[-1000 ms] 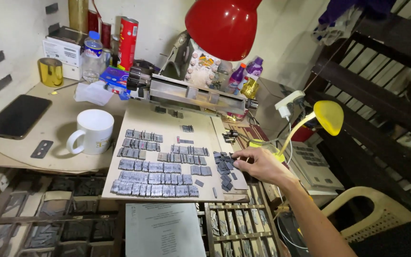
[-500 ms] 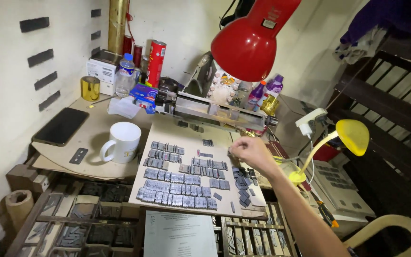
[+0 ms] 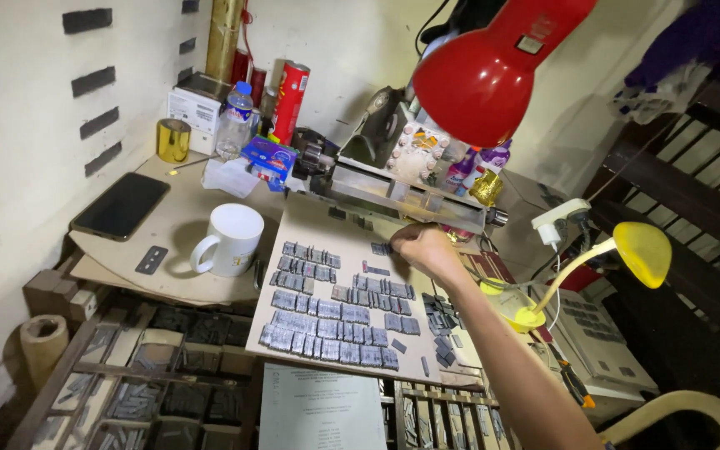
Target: A person is seen organizing individual metal type pieces into a wooden type case, referencing a printed sheet for correct placement.
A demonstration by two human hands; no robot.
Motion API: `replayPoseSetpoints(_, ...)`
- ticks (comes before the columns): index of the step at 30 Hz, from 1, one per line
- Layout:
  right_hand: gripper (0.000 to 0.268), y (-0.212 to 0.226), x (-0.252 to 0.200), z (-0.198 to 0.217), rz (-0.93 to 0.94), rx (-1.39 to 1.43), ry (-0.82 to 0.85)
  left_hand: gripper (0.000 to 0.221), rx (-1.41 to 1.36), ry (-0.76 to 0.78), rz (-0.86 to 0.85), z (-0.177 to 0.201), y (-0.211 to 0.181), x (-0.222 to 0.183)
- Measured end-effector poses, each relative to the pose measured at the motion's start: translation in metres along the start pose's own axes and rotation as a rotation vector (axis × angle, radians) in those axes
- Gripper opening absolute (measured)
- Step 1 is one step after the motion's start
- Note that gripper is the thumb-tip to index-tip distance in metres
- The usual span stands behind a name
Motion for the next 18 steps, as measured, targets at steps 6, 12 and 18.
replayPoseSetpoints(6,0.046,0.065,-0.037,-0.004,-0.192,-0.294,0.217,0.017,0.091,0.095,0.165,0.012,0.033,-0.052)
replayPoseSetpoints(12,0.031,0.043,-0.009,-0.031,-0.219,-0.336,0.211,0.028,0.102,0.213,-0.06,0.009,0.042,-0.078)
replayPoseSetpoints(18,0.025,0.038,-0.007,-0.032,-0.132,-0.235,0.134,0.028,0.095,0.179,-0.143,0.009,0.033,-0.074)
Point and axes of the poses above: each hand's wrist, its own x-axis towards the middle knuckle, its own z-axis out of the back of the hand, y = z × x, the point moved 9 cm from there along x, towards the middle knuckle, and after that the axes turned 5 degrees about z, right-handed, at the moved point
